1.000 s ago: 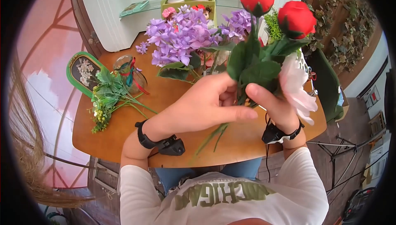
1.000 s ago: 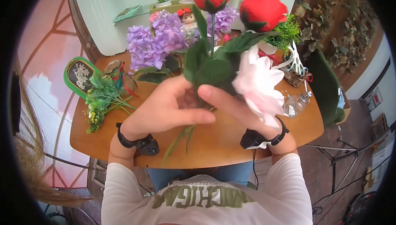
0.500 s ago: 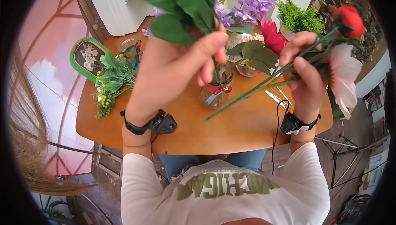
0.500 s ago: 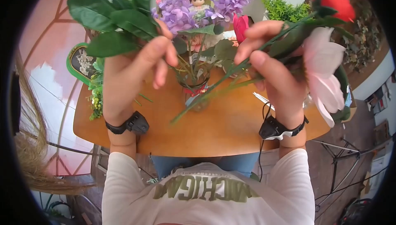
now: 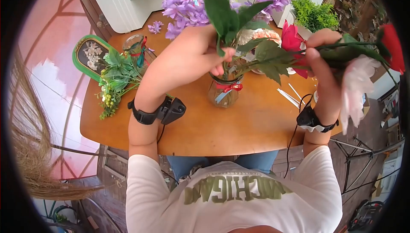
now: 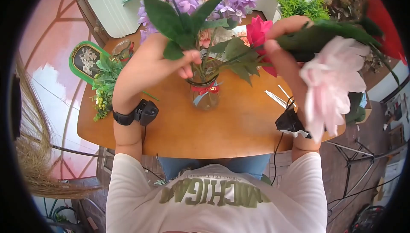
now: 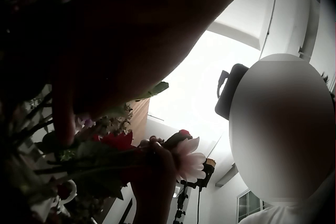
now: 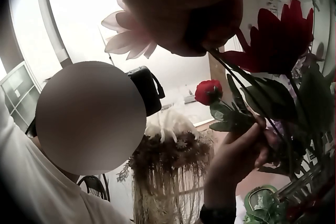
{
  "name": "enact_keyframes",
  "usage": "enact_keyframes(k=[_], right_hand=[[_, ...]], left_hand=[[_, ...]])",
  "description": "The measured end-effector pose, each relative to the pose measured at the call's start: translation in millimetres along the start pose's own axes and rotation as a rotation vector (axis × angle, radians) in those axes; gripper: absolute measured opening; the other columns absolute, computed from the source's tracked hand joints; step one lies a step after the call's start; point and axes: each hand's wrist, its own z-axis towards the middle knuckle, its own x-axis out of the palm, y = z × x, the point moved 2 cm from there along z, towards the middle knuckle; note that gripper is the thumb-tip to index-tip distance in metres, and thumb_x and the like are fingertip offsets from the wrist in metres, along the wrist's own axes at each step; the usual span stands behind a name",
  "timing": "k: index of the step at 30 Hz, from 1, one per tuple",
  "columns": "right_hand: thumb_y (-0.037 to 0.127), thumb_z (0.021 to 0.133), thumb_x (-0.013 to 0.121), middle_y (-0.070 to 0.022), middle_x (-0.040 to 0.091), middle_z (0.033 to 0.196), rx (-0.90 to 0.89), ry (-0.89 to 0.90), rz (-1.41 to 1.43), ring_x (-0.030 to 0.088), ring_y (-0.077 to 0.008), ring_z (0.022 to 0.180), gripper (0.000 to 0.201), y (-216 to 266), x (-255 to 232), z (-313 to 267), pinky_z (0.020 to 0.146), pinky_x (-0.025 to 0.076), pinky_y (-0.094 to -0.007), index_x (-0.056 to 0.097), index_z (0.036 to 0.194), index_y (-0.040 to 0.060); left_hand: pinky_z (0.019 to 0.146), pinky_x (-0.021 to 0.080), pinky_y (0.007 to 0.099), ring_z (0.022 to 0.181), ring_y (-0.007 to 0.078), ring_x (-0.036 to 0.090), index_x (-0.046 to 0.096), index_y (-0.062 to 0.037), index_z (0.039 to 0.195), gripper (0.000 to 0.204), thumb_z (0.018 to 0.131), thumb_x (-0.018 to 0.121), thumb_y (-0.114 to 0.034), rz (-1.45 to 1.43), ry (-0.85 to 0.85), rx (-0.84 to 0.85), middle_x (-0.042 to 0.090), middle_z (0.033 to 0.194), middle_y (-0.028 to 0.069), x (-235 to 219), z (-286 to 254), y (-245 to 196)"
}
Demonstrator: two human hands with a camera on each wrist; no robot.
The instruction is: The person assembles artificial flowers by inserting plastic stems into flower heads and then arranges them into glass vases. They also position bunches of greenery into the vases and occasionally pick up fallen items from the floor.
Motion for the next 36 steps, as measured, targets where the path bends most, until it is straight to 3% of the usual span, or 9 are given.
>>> enact_keyframes(k=[1,6,9,11,16,18,31,34,36], right_hand=[[-0.005,0.083,0.075,-0.0057,0.069,0.099,-0.092,0.166,0.005,0.064,-0.0089,0.074,0.027,-9.1,-3.6,2.2,0.061,0.049,-0.0206,0.066,0.108,0.0027],[-0.005,0.084,0.076,-0.0059,0.069,0.100,-0.019,0.195,0.145,0.064,-0.0095,0.076,0.028,-33.7,11.8,-7.5,0.062,0.050,-0.0212,0.066,0.109,0.0026],[-0.004,0.084,0.076,-0.0061,0.070,0.101,0.034,0.218,0.253,0.065,-0.0100,0.077,0.028,-51.1,20.4,-10.7,0.063,0.051,-0.0217,0.066,0.109,0.0026],[-0.004,0.084,0.076,-0.0063,0.070,0.101,0.065,0.235,0.325,0.065,-0.0103,0.078,0.029,-59.2,18.6,-25.9,0.063,0.051,-0.0221,0.065,0.110,0.0025],[-0.003,0.084,0.077,-0.0066,0.070,0.102,0.142,0.288,0.501,0.066,-0.0111,0.080,0.030,-92.1,40.2,-12.4,0.065,0.052,-0.0229,0.065,0.111,0.0025],[-0.003,0.084,0.077,-0.0067,0.070,0.102,0.172,0.312,0.570,0.066,-0.0114,0.081,0.030,-96.3,36.3,-34.8,0.065,0.053,-0.0232,0.065,0.112,0.0024],[0.000,0.085,0.078,-0.0075,0.071,0.105,0.352,0.469,1.023,0.069,-0.0134,0.086,0.033,-149.7,106.6,-15.0,0.069,0.056,-0.0253,0.065,0.115,0.0022],[0.018,0.101,0.063,-0.0008,0.061,0.103,0.077,0.559,0.631,0.064,-0.0112,0.093,0.015,-131.9,92.8,-14.1,0.076,0.051,-0.0213,0.058,0.110,0.0064],[0.016,0.101,0.062,-0.0030,0.063,0.106,0.319,0.573,0.882,0.065,-0.0145,0.093,0.015,-123.3,87.6,-15.8,0.077,0.051,-0.0251,0.060,0.112,0.0057]], left_hand=[[0.062,0.058,0.0317,0.065,0.0155,0.069,0.063,0.0070,0.101,0.023,0.097,0.069,-0.015,0.031,0.058,-0.083,0.068,0.075,0.0101,0.8,0.3,1.1],[0.060,0.054,0.0349,0.064,0.0215,0.069,0.067,0.0040,0.092,0.025,0.096,0.071,-0.020,0.231,0.164,-0.227,0.069,0.073,0.0125,-3.9,0.9,11.1],[0.058,0.052,0.0392,0.064,0.0314,0.066,0.069,-0.0007,0.089,0.022,0.091,0.073,-0.022,0.501,0.128,0.076,0.069,0.076,0.0150,-3.1,-8.3,8.8],[0.058,0.051,0.0433,0.067,0.0364,0.065,0.071,-0.0061,0.090,0.017,0.086,0.075,-0.022,0.945,-0.187,0.307,0.068,0.076,0.0144,1.5,-24.7,-1.6],[0.057,0.050,0.0447,0.064,0.0351,0.066,0.072,-0.0056,0.084,0.020,0.084,0.076,-0.025,1.102,-0.268,0.254,0.066,0.070,0.0143,8.2,-41.2,-22.8],[0.056,0.050,0.0439,0.061,0.0350,0.065,0.071,-0.0044,0.074,0.024,0.084,0.076,-0.025,1.179,-0.188,0.060,0.064,0.065,0.0153,10.9,-41.9,-26.5],[0.054,0.048,0.0408,0.059,0.0320,0.064,0.072,-0.0053,0.071,0.029,0.088,0.074,-0.029,1.009,-0.057,0.126,0.064,0.064,0.0150,-0.3,-49.9,-40.7],[0.051,0.045,0.0371,0.054,0.0291,0.059,0.069,-0.0047,0.070,0.028,0.086,0.078,-0.025,0.858,-0.222,0.227,0.061,0.062,0.0126,-6.7,-59.1,-52.6],[0.053,0.041,0.0295,0.054,0.0188,0.054,0.068,0.0023,0.075,0.016,0.082,0.080,-0.005,0.690,-0.327,0.285,0.060,0.063,0.0084,-12.1,-69.0,-64.3]])
